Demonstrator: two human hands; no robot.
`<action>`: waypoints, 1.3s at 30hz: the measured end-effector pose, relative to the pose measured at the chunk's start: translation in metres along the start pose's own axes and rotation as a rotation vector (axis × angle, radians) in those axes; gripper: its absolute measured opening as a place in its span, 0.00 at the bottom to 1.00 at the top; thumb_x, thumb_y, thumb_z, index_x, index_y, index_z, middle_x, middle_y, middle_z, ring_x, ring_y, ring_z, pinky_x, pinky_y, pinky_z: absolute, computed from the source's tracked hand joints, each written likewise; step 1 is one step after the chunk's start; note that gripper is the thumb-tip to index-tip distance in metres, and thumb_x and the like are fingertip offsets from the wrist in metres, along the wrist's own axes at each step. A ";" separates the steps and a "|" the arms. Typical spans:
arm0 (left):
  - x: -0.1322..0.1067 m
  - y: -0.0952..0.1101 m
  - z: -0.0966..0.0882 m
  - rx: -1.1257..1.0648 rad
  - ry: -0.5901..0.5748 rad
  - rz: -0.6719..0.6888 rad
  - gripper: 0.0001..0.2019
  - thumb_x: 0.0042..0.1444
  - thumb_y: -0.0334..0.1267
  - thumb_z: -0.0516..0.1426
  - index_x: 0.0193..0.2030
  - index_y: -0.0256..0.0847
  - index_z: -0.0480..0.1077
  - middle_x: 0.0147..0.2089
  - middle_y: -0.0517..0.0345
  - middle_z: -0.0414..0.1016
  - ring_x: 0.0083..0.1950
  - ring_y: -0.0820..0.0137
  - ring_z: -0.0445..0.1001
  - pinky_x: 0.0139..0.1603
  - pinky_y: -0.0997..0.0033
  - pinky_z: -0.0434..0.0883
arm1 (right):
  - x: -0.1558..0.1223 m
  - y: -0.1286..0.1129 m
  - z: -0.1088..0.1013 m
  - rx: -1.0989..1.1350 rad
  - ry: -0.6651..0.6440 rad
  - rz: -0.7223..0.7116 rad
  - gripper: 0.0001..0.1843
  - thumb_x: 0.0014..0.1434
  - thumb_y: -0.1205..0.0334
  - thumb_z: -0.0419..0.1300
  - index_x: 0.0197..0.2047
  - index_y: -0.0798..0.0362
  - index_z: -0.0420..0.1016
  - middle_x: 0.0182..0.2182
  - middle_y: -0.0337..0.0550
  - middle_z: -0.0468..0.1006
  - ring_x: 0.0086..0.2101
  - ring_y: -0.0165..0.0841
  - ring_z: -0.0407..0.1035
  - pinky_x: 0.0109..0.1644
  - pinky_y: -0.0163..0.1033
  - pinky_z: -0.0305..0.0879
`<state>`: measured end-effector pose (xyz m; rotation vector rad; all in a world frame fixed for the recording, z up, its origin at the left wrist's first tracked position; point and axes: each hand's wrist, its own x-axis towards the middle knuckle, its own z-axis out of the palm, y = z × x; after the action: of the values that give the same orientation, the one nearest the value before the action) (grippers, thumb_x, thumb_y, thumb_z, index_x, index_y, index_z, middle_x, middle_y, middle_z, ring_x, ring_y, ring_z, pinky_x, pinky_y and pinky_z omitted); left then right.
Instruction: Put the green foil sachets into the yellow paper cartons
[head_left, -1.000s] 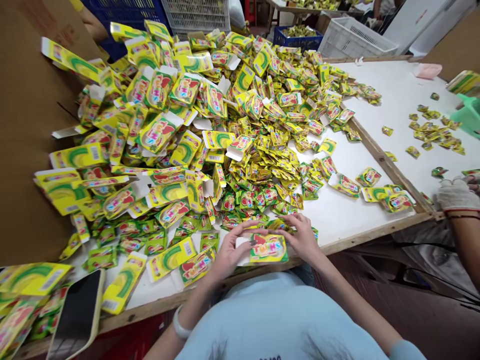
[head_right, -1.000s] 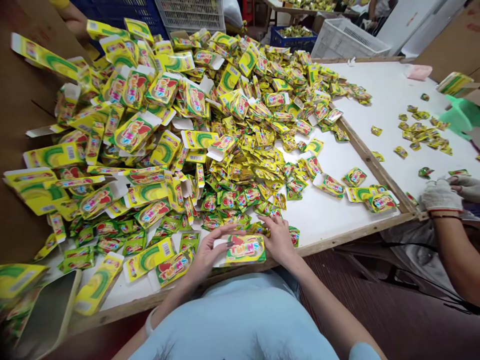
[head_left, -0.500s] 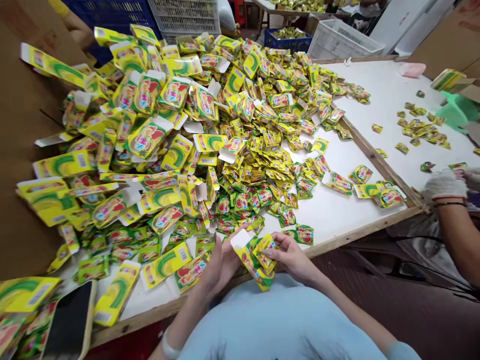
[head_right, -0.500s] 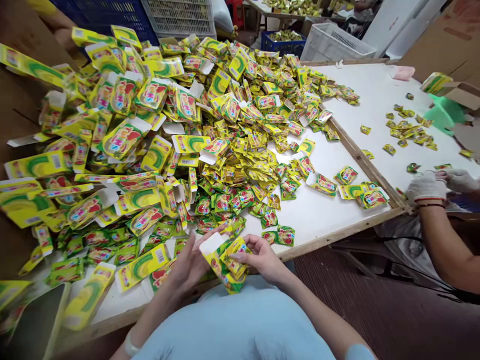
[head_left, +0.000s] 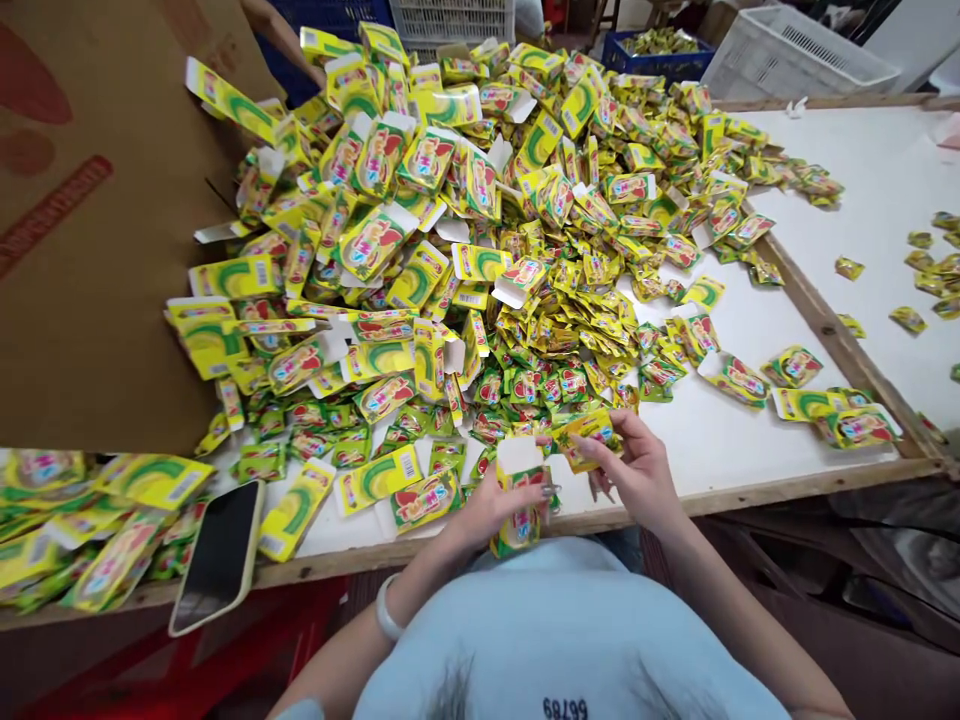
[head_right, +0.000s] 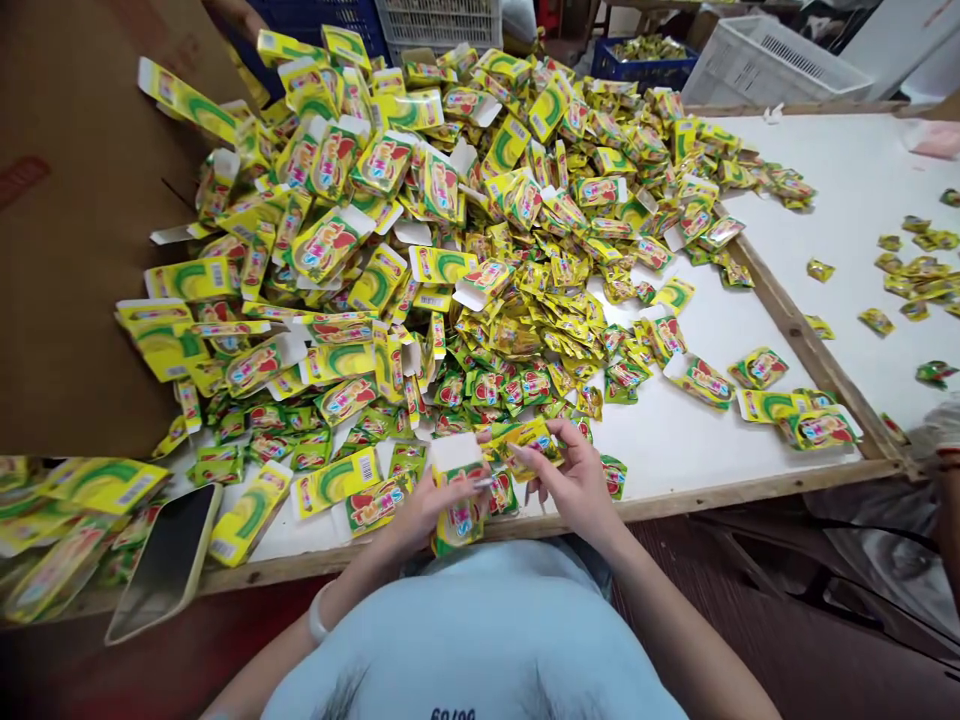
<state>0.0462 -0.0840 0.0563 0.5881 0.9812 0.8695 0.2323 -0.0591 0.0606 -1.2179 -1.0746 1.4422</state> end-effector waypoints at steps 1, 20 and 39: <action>-0.001 -0.001 0.003 0.029 -0.051 -0.027 0.21 0.39 0.43 0.71 0.39 0.37 0.73 0.28 0.62 0.74 0.26 0.73 0.72 0.31 0.74 0.70 | 0.003 -0.001 0.002 -0.022 -0.010 -0.031 0.16 0.54 0.52 0.70 0.39 0.48 0.69 0.30 0.34 0.74 0.19 0.25 0.62 0.16 0.30 0.59; 0.009 -0.020 -0.005 -0.043 -0.358 -0.215 0.42 0.56 0.75 0.41 0.39 0.33 0.74 0.25 0.53 0.74 0.25 0.68 0.72 0.26 0.72 0.68 | 0.018 -0.003 0.000 -0.630 -0.472 -0.335 0.11 0.69 0.56 0.54 0.51 0.50 0.63 0.41 0.46 0.73 0.40 0.37 0.71 0.45 0.42 0.69; -0.007 -0.021 0.002 0.138 -0.381 -0.024 0.24 0.46 0.55 0.69 0.36 0.35 0.71 0.27 0.59 0.72 0.28 0.73 0.70 0.33 0.72 0.70 | 0.011 -0.026 -0.002 -0.630 -0.679 -0.324 0.05 0.68 0.61 0.58 0.44 0.52 0.73 0.39 0.43 0.73 0.40 0.34 0.69 0.45 0.38 0.67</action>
<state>0.0536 -0.1013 0.0439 0.8238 0.7019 0.6401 0.2359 -0.0439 0.0837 -0.8865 -2.2046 1.3208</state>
